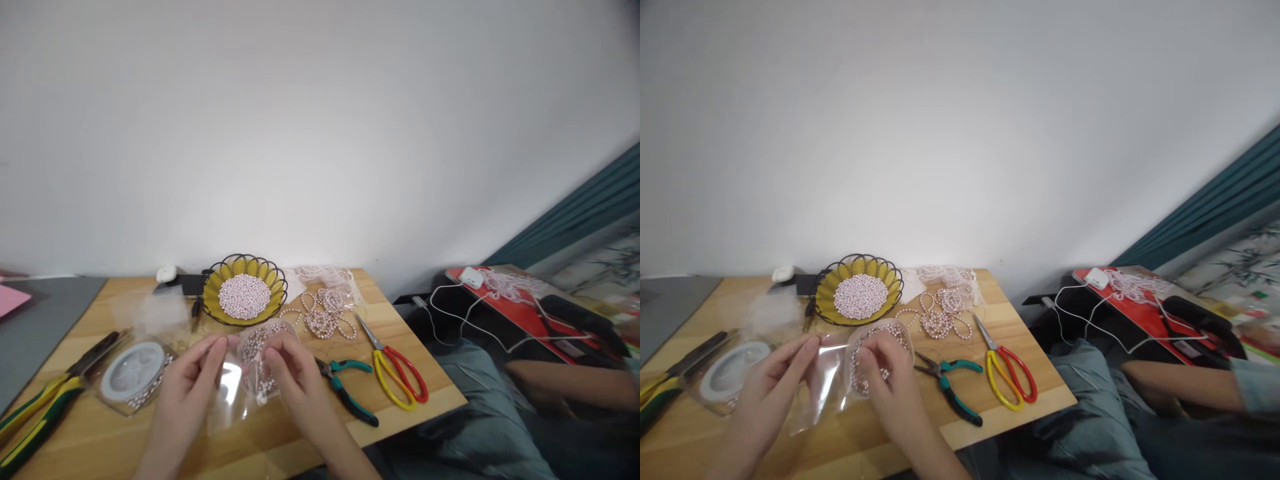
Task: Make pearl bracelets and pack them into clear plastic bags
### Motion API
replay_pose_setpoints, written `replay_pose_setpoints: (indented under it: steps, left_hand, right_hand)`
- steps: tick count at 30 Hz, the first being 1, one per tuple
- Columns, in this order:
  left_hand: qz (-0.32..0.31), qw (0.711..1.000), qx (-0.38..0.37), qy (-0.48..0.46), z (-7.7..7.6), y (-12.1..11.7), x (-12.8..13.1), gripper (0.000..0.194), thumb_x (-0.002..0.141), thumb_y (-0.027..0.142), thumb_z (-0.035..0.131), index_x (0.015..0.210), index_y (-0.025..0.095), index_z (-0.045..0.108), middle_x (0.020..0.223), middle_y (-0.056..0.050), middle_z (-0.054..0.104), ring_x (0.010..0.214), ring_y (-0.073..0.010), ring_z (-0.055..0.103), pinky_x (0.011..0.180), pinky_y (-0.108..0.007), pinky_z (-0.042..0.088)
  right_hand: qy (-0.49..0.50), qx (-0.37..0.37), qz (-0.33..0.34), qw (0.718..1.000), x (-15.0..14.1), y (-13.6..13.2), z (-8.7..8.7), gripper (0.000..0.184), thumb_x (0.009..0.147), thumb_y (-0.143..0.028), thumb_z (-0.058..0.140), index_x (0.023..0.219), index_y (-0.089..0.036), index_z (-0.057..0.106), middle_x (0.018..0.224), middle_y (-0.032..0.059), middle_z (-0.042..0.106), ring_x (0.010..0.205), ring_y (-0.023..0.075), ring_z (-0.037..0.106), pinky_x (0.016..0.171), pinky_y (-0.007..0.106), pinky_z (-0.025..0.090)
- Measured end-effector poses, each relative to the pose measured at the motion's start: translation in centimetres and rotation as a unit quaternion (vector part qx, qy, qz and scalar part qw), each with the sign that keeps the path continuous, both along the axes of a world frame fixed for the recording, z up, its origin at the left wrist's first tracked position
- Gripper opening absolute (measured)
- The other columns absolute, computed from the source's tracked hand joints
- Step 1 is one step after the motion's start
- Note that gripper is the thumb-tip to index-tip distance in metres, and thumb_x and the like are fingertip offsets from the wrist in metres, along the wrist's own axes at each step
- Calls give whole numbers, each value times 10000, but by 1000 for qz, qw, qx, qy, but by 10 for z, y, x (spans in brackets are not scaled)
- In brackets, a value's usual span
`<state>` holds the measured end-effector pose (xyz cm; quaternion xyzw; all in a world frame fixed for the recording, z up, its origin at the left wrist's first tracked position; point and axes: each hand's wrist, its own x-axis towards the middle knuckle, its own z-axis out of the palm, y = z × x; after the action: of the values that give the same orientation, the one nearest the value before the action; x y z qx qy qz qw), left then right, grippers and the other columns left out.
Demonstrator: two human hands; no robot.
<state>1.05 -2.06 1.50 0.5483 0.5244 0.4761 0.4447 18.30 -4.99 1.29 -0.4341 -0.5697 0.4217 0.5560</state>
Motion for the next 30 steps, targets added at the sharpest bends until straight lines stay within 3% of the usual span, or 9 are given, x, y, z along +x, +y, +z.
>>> replay_pose_setpoints:
  steps: [2,4,7,10,14,20,26,28,30]
  left_hand:
    - [-58,996,-39,-46,-7,3,-4,406,875,570,659,934,178,750,653,-16,749,500,-167,652,532,-262,583]
    - [-99,993,-40,-54,-14,4,-8,384,889,539,669,1056,196,715,819,-46,798,597,-182,707,586,-273,614]
    - [-114,992,52,15,-15,3,-14,372,911,437,677,1252,299,615,1250,-74,738,954,-229,756,745,-300,637]
    - [-177,956,171,162,-7,3,-17,292,916,335,675,1205,371,651,1465,-34,584,1276,-269,626,975,-366,572]
    - [-284,904,217,236,6,10,-12,325,901,223,677,1192,366,654,1253,-16,689,1144,-226,687,966,-334,553]
    - [-286,894,234,253,12,18,1,79,899,180,642,868,252,628,868,21,703,812,-186,703,717,-258,545]
    - [-344,860,258,276,8,15,7,190,911,83,544,846,243,623,993,-1,680,910,-172,691,785,-254,541]
    - [-332,858,264,290,4,16,7,178,920,101,529,876,243,628,1026,-18,692,939,-190,704,797,-273,552]
    - [-313,856,263,316,1,18,3,165,929,134,511,887,242,629,1009,-29,711,904,-209,723,772,-298,566]
  right_hand:
    - [27,-12,12,999,3,1,3,320,1025,-411,520,784,-206,563,722,-17,515,674,146,501,641,269,407]
    - [43,-30,32,998,7,3,5,350,1010,-439,547,749,-207,557,695,-24,509,642,139,487,610,263,396]
    - [34,-71,58,995,16,7,8,324,980,-418,597,741,-200,579,691,-19,546,616,134,511,584,259,407]
    - [12,-103,87,991,24,10,12,233,957,-333,621,773,-190,618,701,-13,587,622,136,560,600,263,447]
    - [-25,-108,122,986,30,10,18,137,933,-250,633,817,-182,662,706,-21,608,632,122,561,620,252,440]
    - [-91,-84,98,987,30,8,20,147,893,-154,609,759,-180,660,671,-32,595,615,114,531,582,230,397]
    - [-248,51,-1,967,27,6,14,147,896,-102,575,784,-184,625,732,-12,595,670,141,555,624,258,414]
    - [-244,46,19,968,33,6,16,109,912,-127,602,834,-193,642,787,-1,631,720,153,592,660,263,454]
    - [-216,35,102,970,47,12,20,106,920,-196,668,1024,-214,663,964,26,695,870,175,656,763,275,514]
